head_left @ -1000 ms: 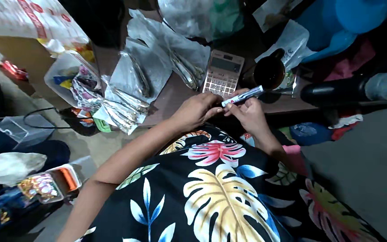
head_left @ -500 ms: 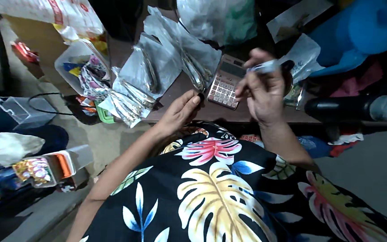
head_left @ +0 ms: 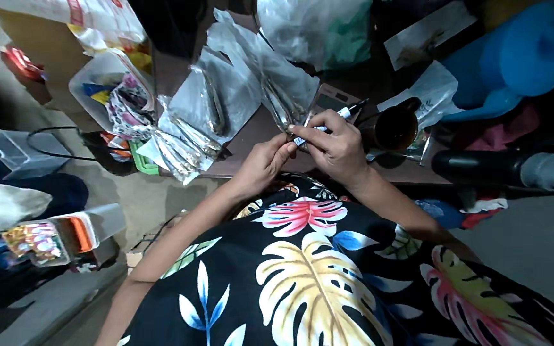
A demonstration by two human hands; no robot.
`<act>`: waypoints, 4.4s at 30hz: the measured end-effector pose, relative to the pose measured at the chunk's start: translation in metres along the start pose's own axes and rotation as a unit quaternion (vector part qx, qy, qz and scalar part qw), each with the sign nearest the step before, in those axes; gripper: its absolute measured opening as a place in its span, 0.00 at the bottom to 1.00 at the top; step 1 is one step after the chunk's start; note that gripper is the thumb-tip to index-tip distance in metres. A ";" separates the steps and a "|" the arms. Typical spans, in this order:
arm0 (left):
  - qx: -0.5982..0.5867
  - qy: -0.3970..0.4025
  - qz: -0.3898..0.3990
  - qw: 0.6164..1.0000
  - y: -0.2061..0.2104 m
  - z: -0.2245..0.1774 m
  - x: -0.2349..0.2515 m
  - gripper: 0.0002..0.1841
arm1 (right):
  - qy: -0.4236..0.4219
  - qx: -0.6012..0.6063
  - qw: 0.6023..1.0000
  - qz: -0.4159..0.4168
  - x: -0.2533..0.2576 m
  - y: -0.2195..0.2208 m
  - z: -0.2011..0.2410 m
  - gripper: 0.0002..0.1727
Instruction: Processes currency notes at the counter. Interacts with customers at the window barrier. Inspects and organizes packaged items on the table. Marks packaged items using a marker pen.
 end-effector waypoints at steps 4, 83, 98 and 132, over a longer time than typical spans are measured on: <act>0.044 0.014 0.006 0.999 -0.022 0.026 0.030 0.30 | 0.060 0.012 0.998 0.002 0.008 -0.005 -0.020 0.14; -0.464 -0.194 -0.219 0.836 -0.091 0.013 -0.086 0.15 | 0.089 0.336 0.926 -0.147 0.058 0.113 0.105 0.10; -0.455 -0.158 -0.213 0.850 -0.092 0.012 -0.095 0.14 | 0.085 0.316 0.935 -0.139 0.051 0.117 0.111 0.08; -0.430 -0.107 -0.232 0.866 -0.094 0.012 -0.102 0.12 | 0.025 0.405 0.911 -0.070 0.045 0.112 0.110 0.07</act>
Point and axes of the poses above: each hand's wrist, its own x-axis towards the middle knuckle, its own y-axis out of the palm, z = x × y, the point moved 1 cm from there along x, towards the middle knuckle, and after that the axes turned 2 degrees about -z, right-handed, at the moved point
